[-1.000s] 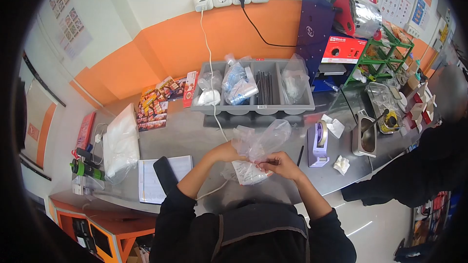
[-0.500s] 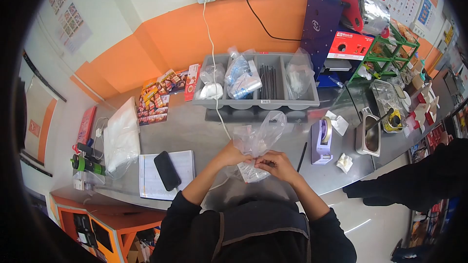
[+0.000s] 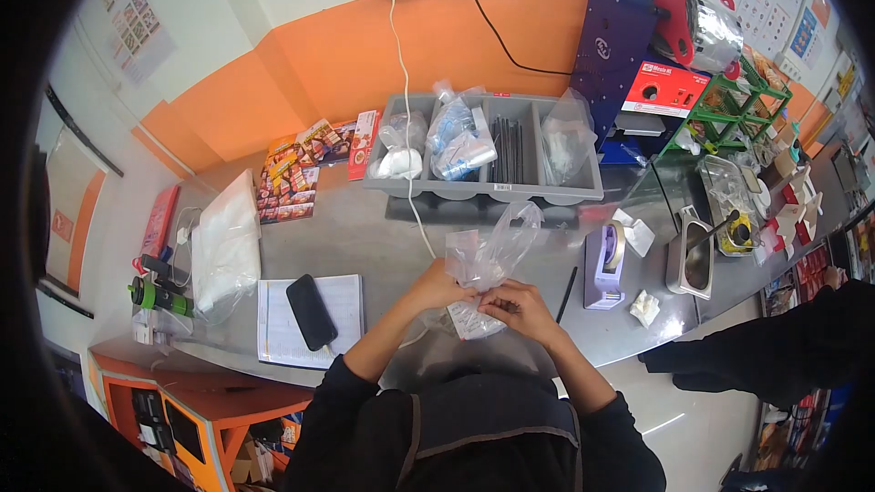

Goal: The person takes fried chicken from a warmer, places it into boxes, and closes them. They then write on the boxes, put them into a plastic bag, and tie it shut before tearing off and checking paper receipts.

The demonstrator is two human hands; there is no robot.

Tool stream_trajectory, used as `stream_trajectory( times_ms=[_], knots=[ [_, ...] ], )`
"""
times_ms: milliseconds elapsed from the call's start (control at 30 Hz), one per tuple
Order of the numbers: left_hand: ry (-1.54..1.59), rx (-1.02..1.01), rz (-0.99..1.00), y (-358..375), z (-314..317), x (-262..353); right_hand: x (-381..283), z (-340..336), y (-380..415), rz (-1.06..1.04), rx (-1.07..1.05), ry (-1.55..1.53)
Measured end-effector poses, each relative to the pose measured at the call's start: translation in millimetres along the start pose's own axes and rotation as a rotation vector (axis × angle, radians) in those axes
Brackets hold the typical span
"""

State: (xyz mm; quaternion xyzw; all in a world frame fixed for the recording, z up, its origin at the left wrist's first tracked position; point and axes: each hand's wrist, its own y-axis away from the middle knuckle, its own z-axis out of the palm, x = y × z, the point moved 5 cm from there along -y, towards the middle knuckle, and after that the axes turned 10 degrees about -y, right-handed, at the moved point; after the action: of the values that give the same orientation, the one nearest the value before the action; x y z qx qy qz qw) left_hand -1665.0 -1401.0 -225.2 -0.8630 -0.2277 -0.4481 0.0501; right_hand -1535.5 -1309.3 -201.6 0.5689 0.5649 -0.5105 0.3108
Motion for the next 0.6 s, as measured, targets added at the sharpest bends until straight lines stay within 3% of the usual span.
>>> stream_trajectory(
  times_ms=[133, 233, 300, 400, 533, 600],
  knots=[
    [-0.02, 0.026, -0.006, 3.0, -2.1, 2.4, 3.7, 7.2, 3.8, 0.026, 0.115, 0.048],
    [-0.039, 0.07, 0.029, 3.1, -3.6, 0.3, -1.0, 17.4, 7.3, -0.015, 0.29, 0.13],
    [-0.082, 0.082, 0.054, 3.6, -3.8, 1.0, 1.5, 19.5, 10.1, 0.08, 0.457, 0.039],
    [-0.105, 0.117, 0.065, 4.3, -2.5, 1.4, 0.5, 15.7, 6.9, 0.105, 0.257, 0.105],
    [-0.105, 0.099, 0.017, 3.6, 1.4, 0.5, -13.2, 16.3, 5.7, 0.034, 0.185, 0.156],
    [-0.096, 0.103, 0.034, 3.2, 3.2, 1.0, -11.1, 18.9, 5.2, -0.047, 0.135, 0.365]
  ],
)
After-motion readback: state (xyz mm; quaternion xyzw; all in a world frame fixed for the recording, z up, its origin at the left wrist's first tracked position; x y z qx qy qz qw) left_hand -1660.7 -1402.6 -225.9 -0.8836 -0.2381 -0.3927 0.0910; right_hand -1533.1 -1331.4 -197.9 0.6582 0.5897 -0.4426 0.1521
